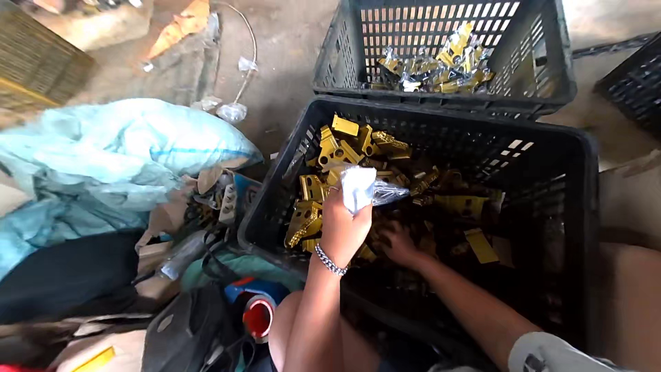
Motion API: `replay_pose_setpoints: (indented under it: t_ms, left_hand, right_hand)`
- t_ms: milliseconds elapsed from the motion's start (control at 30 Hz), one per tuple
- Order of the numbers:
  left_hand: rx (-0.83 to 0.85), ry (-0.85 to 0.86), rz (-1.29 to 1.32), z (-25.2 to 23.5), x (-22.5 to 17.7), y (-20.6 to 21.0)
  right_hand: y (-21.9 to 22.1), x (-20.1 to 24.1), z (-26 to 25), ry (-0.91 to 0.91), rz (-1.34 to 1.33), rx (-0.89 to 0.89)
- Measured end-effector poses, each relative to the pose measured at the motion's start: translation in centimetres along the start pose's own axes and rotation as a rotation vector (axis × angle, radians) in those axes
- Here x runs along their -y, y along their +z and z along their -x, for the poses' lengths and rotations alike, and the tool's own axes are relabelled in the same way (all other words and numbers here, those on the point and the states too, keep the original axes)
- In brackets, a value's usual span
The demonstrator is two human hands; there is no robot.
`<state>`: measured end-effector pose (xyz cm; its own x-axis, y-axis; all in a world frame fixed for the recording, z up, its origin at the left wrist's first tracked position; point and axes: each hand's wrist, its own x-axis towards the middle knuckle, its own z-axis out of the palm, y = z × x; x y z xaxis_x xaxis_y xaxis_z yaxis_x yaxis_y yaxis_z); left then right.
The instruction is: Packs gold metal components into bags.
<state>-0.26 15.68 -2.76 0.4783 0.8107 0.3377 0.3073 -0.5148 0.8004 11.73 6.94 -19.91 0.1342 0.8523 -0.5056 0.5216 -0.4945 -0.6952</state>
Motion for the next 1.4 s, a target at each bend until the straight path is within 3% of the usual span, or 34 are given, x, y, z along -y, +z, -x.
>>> replay_pose_setpoints:
  t_ms: [100, 200, 300, 333, 433, 500, 600, 667, 800, 867, 933, 1000, 1033, 1100, 1200, 1267, 1400]
  left_hand:
    - [-0.092, 0.005, 0.040, -0.2, 0.4, 0.2]
    - [-0.103, 0.019, 0.016, 0.0, 0.5, 0.3]
    - [-0.065, 0.106, -0.027, 0.5, 0.4, 1.1]
    - [-0.061, 0.167, -0.044, 0.7, 0.3, 1.5]
    - [-0.059, 0.305, -0.032, 1.0, -0.9, 2.7]
    - [-0.046, 0.196, 0.073, 1.7, -2.0, 3.3]
    - [0.029, -0.283, 0.362, 1.5, -4.0, 2.7]
    - [-0.004, -0.427, 0.438, 1.2, -4.2, 2.2]
    - [-0.095, -0.317, 0.374, 1.3, -2.6, 2.9]
    - [-0.075, -0.299, 0.412, 1.5, -3.0, 3.3]
    - [-0.049, -0.349, 0.473, 1.7, -4.2, 3.3]
    - [-0.010, -0.436, 0.590, 1.5, -5.4, 3.1]
    - [0.010, -0.467, 0.661, 1.4, -5.7, 3.0]
    - [0.049, -0.483, 0.686, 1.3, -5.8, 3.0]
    - [0.036, -0.377, 0.554, 1.4, -4.9, 3.9]
    - [-0.041, -0.275, 0.507, 1.2, -4.2, 4.1]
    - [-0.165, -0.421, 0.635, -0.3, -4.0, 2.3]
  right_hand:
    - [-2.7, 0.2, 0.7, 0.019, -0.242, -0.043]
    - [-8.6, 1.1, 4.2, 0.052, -0.680, -0.237]
    - [-13.6, 2.0, 9.4, -0.179, -0.830, -0.515]
    - [-14.7, 2.5, 11.2, -0.277, -0.850, -0.483]
    - [-15.9, 4.7, 14.6, -0.416, -0.852, -0.119]
    - [-15.1, 6.0, 14.5, -0.384, -0.819, -0.127]
    - [-13.5, 5.4, 13.0, -0.481, -0.513, -0.628]
    - [-13.0, 4.6, 13.2, -0.583, -0.469, -0.772]
    - [-13.4, 4.9, 15.7, -0.634, -0.840, -0.280]
    - [-13.1, 6.2, 15.4, -0.508, -0.875, -0.205]
    - [-12.3, 6.7, 13.8, -0.477, -0.677, -0.437]
    - [-11.3, 6.2, 11.8, -0.568, -0.166, -0.754]
    - [-10.9, 6.2, 11.2, -0.600, 0.055, -0.797]
    - [-10.4, 6.7, 10.7, -0.572, 0.290, -0.665]
    - [-11.2, 7.6, 10.4, -0.420, 0.241, -0.446]
    - [-10.9, 7.9, 10.2, -0.430, 0.231, -0.475]
    - [-10.8, 7.1, 10.8, -0.740, 0.377, -0.626]
